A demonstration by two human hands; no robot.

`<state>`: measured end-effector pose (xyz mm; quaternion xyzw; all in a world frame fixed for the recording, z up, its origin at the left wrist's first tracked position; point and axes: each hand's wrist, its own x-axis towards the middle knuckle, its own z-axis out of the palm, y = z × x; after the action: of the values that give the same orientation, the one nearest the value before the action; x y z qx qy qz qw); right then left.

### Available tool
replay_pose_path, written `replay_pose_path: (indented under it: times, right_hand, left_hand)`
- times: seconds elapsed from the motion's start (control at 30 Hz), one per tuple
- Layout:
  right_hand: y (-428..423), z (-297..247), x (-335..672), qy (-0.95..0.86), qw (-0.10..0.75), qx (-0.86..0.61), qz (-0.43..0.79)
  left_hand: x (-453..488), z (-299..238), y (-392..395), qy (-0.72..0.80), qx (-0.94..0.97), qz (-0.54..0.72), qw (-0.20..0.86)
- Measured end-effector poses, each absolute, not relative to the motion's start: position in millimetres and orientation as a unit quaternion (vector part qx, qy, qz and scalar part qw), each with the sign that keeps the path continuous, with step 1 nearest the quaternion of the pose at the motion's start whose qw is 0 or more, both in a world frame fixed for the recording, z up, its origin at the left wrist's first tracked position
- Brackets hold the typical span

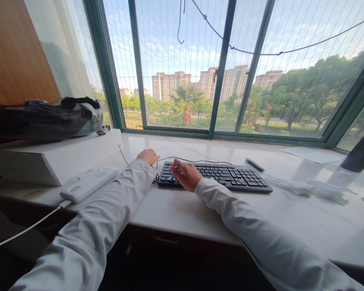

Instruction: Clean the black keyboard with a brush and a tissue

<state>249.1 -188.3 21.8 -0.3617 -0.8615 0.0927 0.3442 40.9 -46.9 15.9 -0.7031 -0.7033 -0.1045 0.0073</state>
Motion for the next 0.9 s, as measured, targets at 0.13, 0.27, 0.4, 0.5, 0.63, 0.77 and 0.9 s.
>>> replay_pose_path:
  times: [0.13, 0.27, 0.4, 0.5, 0.63, 0.77, 0.9]
  right_hand:
    - [-193.9, 24.8, 250.4, -0.867, 0.349, -0.324, 0.148]
    - [-194.9, 26.0, 249.9, -0.857, 0.365, -0.334, 0.147]
    - [-190.1, 24.3, 248.6, -0.843, 0.382, -0.363, 0.104]
    - [-185.8, 21.4, 247.7, -0.838, 0.383, -0.378, 0.084]
    - [-183.6, 16.8, 245.0, -0.837, 0.374, -0.388, 0.092]
    - [-186.9, 16.3, 240.9, -0.856, 0.354, -0.369, 0.081]
    - [-192.7, 21.1, 237.7, -0.884, 0.321, -0.337, 0.033]
  left_hand:
    - [40.8, 16.3, -46.6, -0.707, -0.7, -0.106, 0.006]
    - [40.3, 15.6, -45.7, -0.703, -0.702, -0.108, 0.009]
    - [40.2, 14.6, -44.8, -0.705, -0.701, -0.113, 0.012]
    - [40.3, 14.7, -44.7, -0.706, -0.699, -0.114, 0.009]
    - [40.5, 15.1, -45.0, -0.704, -0.701, -0.113, 0.006]
    - [40.3, 14.7, -44.2, -0.704, -0.701, -0.115, 0.006]
    - [39.1, 13.7, -42.9, -0.702, -0.703, -0.117, 0.006]
